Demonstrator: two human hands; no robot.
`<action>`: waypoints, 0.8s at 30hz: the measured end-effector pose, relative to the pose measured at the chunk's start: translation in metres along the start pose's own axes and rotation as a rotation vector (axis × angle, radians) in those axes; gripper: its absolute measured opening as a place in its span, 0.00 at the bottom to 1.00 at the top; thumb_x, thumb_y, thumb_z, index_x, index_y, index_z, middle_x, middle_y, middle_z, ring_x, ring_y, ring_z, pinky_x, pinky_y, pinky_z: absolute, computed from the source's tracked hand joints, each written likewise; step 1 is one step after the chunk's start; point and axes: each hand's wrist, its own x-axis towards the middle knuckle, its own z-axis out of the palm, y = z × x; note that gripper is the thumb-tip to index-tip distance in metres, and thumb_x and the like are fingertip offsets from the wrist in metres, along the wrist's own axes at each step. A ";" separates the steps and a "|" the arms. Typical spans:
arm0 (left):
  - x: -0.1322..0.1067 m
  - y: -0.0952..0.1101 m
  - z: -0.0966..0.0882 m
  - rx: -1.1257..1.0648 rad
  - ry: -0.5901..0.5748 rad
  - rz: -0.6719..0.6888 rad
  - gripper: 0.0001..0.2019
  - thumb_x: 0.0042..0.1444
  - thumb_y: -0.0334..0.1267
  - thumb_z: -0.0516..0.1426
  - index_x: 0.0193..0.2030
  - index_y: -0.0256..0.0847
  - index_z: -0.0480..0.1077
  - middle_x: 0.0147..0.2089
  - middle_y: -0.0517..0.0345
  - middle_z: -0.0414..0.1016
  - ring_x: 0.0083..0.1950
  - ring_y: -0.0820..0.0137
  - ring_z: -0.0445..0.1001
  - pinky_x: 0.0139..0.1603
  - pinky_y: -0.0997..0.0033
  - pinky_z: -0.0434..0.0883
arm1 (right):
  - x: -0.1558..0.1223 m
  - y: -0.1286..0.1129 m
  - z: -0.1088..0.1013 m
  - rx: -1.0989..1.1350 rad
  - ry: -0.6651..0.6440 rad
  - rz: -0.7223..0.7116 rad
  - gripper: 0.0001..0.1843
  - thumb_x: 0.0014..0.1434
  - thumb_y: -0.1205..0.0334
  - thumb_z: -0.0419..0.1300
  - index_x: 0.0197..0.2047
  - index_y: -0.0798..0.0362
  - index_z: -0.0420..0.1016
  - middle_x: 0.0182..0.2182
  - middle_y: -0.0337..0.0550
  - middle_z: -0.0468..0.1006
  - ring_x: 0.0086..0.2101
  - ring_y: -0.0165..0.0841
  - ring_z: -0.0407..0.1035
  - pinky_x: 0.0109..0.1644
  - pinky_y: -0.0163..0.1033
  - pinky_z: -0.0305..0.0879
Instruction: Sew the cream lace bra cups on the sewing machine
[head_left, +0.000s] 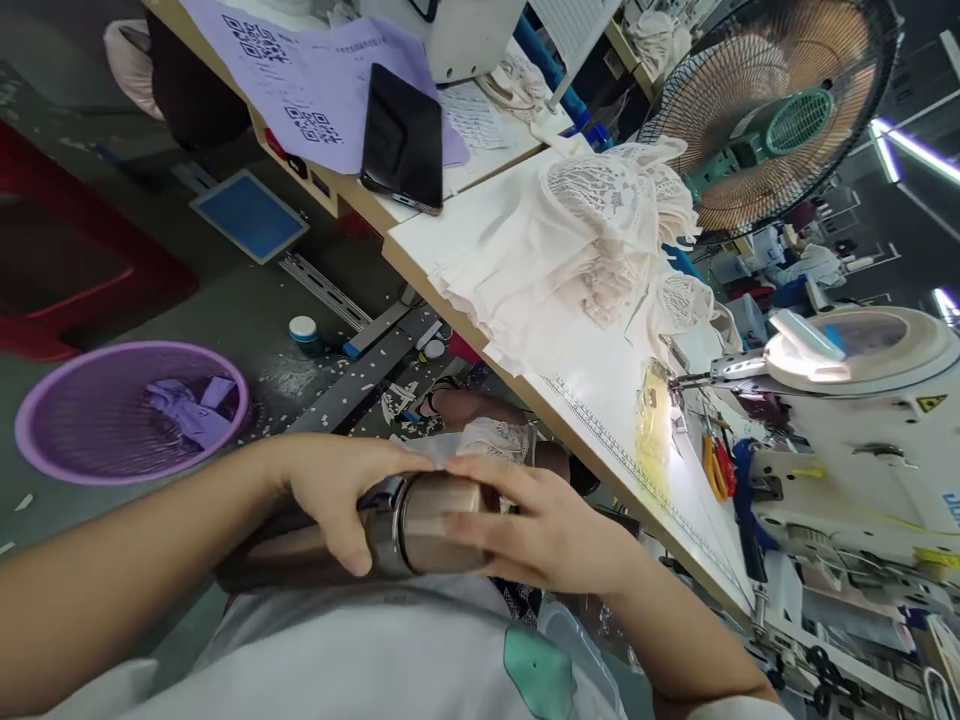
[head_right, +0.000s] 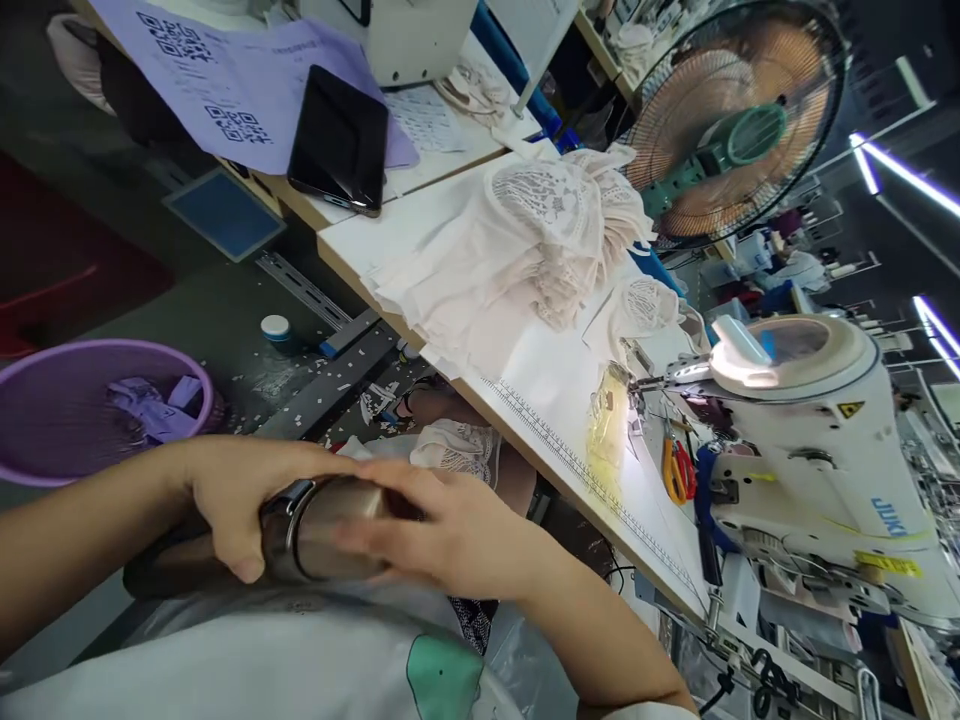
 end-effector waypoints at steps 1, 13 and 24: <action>0.000 0.003 -0.001 -0.068 -0.079 0.036 0.30 0.36 0.42 0.64 0.51 0.42 0.69 0.53 0.60 0.76 0.53 0.59 0.73 0.56 0.69 0.69 | 0.001 -0.004 -0.006 0.022 -0.026 -0.042 0.13 0.69 0.59 0.49 0.54 0.51 0.67 0.58 0.54 0.66 0.58 0.34 0.65 0.57 0.38 0.66; 0.005 -0.006 0.018 0.949 0.603 -0.444 0.23 0.46 0.44 0.57 0.48 0.37 0.67 0.45 0.43 0.76 0.45 0.50 0.77 0.43 0.57 0.72 | 0.023 0.036 0.069 0.406 0.045 1.029 0.24 0.53 0.45 0.62 0.41 0.52 0.58 0.32 0.44 0.74 0.29 0.36 0.72 0.28 0.39 0.68; 0.011 -0.054 0.009 1.015 0.583 -0.461 0.28 0.42 0.29 0.61 0.53 0.24 0.69 0.51 0.30 0.74 0.49 0.44 0.76 0.51 0.48 0.72 | 0.041 0.062 0.118 1.133 0.275 1.157 0.33 0.39 0.44 0.69 0.40 0.51 0.57 0.27 0.34 0.70 0.24 0.28 0.67 0.18 0.31 0.61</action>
